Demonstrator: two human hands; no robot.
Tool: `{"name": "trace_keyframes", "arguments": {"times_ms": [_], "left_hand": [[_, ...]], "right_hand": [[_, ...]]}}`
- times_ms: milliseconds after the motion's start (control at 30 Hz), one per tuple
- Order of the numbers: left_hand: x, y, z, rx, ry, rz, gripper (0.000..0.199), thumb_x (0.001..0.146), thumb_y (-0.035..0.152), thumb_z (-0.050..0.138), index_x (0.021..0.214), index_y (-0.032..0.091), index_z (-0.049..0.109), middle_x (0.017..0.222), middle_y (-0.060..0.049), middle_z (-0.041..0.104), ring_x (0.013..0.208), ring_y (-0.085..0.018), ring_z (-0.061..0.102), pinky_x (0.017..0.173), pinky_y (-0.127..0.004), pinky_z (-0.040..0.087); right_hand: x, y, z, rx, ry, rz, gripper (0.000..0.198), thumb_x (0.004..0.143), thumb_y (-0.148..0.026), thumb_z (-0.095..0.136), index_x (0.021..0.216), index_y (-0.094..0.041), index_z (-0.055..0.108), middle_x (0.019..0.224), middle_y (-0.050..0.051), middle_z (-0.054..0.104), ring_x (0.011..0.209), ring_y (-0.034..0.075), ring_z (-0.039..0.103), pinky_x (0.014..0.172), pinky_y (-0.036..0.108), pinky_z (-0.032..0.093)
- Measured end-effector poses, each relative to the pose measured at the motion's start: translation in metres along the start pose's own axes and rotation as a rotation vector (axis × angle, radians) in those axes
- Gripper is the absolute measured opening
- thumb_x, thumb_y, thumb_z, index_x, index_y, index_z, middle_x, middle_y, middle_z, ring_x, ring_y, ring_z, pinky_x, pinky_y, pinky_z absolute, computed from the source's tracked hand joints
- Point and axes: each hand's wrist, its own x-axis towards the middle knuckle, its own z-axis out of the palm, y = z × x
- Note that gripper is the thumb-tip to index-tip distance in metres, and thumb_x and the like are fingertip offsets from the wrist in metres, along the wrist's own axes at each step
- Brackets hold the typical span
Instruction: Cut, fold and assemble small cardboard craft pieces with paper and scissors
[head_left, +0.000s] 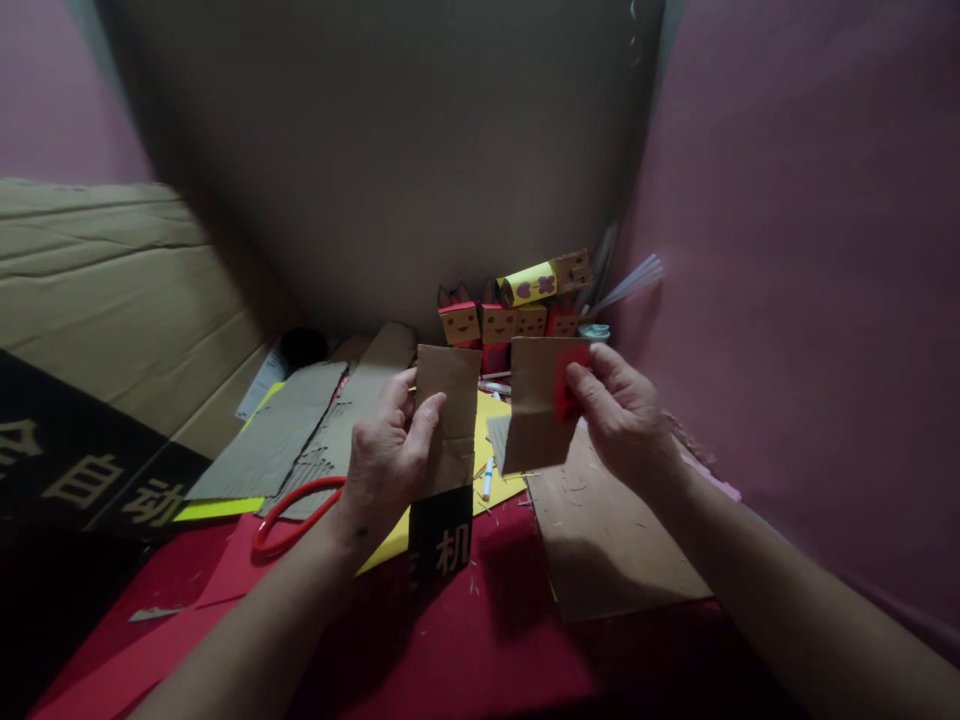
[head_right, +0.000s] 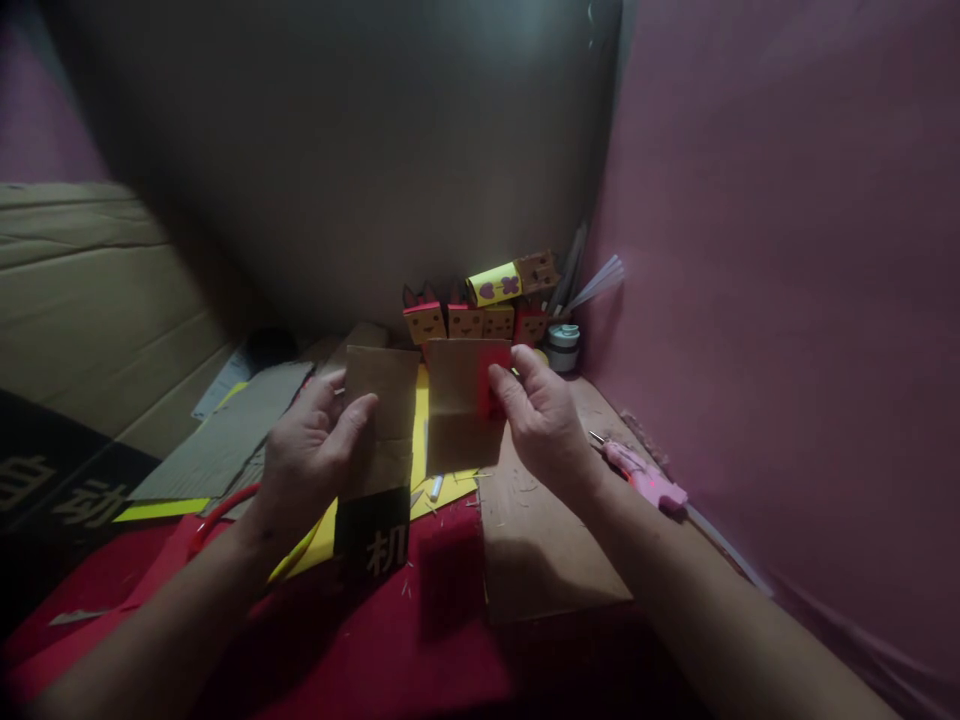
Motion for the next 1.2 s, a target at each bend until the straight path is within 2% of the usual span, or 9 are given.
{"name": "trace_keyframes", "arguments": {"times_ms": [200, 333, 400, 533, 667, 767, 900, 1100, 1200], "left_hand": [[-0.004, 0.010, 0.005, -0.333, -0.175, -0.227, 0.039, 0.083, 0.039, 0.062, 0.115, 0.017, 0.056, 0.085, -0.005, 0.073, 0.071, -0.019, 0.068, 0.064, -0.029, 0.055], [-0.004, 0.009, 0.006, -0.287, -0.218, -0.256, 0.036, 0.083, 0.039, 0.063, 0.112, 0.019, 0.058, 0.078, -0.004, 0.072, 0.068, -0.019, 0.067, 0.061, -0.029, 0.054], [-0.004, 0.007, 0.006, -0.245, -0.234, -0.249, 0.035, 0.082, 0.040, 0.063, 0.110, 0.019, 0.059, 0.075, -0.003, 0.069, 0.067, -0.019, 0.066, 0.061, -0.029, 0.053], [-0.005, 0.007, 0.008, -0.339, -0.327, -0.354, 0.037, 0.083, 0.041, 0.062, 0.110, 0.017, 0.057, 0.077, -0.004, 0.069, 0.065, -0.019, 0.066, 0.061, -0.031, 0.053], [-0.008, 0.009, 0.013, -0.347, -0.339, -0.347, 0.036, 0.085, 0.042, 0.058, 0.111, 0.017, 0.057, 0.093, -0.007, 0.071, 0.080, -0.021, 0.068, 0.067, -0.030, 0.052], [-0.009, 0.008, 0.017, -0.298, -0.314, -0.335, 0.036, 0.085, 0.043, 0.057, 0.109, 0.016, 0.059, 0.094, -0.007, 0.071, 0.084, -0.022, 0.067, 0.065, -0.029, 0.050], [-0.012, 0.006, 0.019, -0.335, -0.316, -0.339, 0.039, 0.084, 0.044, 0.058, 0.110, 0.016, 0.057, 0.092, -0.006, 0.072, 0.081, -0.021, 0.067, 0.066, -0.029, 0.050], [-0.012, 0.005, 0.020, -0.318, -0.299, -0.314, 0.035, 0.086, 0.045, 0.055, 0.106, 0.016, 0.059, 0.103, -0.008, 0.069, 0.094, -0.022, 0.065, 0.079, -0.031, 0.050], [-0.011, 0.003, 0.021, -0.356, -0.363, -0.333, 0.038, 0.085, 0.046, 0.056, 0.108, 0.016, 0.055, 0.098, -0.008, 0.069, 0.087, -0.021, 0.065, 0.076, -0.031, 0.051]], "right_hand": [[-0.003, 0.010, 0.024, 0.361, -0.116, 0.455, 0.016, 0.081, -0.036, 0.062, 0.089, -0.023, 0.064, 0.076, 0.003, 0.066, 0.068, 0.019, 0.062, 0.064, 0.032, 0.052], [-0.006, 0.010, 0.028, 0.476, -0.262, 0.697, 0.012, 0.074, -0.029, 0.068, 0.081, -0.019, 0.066, 0.062, 0.001, 0.063, 0.059, 0.017, 0.060, 0.057, 0.029, 0.050], [-0.006, 0.009, 0.029, 0.501, -0.295, 0.764, 0.012, 0.073, -0.027, 0.068, 0.080, -0.018, 0.066, 0.058, 0.000, 0.061, 0.056, 0.017, 0.058, 0.056, 0.029, 0.048], [-0.007, 0.010, 0.036, 0.392, -0.062, 0.633, 0.010, 0.078, -0.027, 0.061, 0.083, -0.019, 0.063, 0.070, 0.001, 0.064, 0.058, 0.015, 0.056, 0.057, 0.028, 0.046], [-0.010, 0.013, 0.044, 0.130, 0.082, 0.505, 0.013, 0.082, -0.032, 0.056, 0.079, -0.019, 0.059, 0.077, 0.002, 0.064, 0.068, 0.016, 0.056, 0.064, 0.029, 0.045], [-0.011, 0.015, 0.047, 0.104, 0.103, 0.510, 0.013, 0.082, -0.032, 0.053, 0.078, -0.020, 0.055, 0.079, 0.002, 0.061, 0.074, 0.018, 0.056, 0.067, 0.030, 0.045], [-0.011, 0.017, 0.049, 0.129, 0.069, 0.603, 0.011, 0.082, -0.030, 0.051, 0.076, -0.021, 0.051, 0.076, 0.000, 0.058, 0.068, 0.016, 0.053, 0.064, 0.029, 0.044], [-0.015, 0.024, 0.053, 0.067, 0.058, 0.450, 0.015, 0.084, -0.035, 0.051, 0.079, -0.021, 0.052, 0.082, 0.001, 0.060, 0.077, 0.017, 0.054, 0.071, 0.030, 0.043], [-0.010, 0.032, 0.052, 0.106, 0.034, 0.536, 0.015, 0.082, -0.035, 0.052, 0.079, -0.020, 0.053, 0.078, 0.001, 0.059, 0.070, 0.016, 0.053, 0.066, 0.030, 0.043]]}}
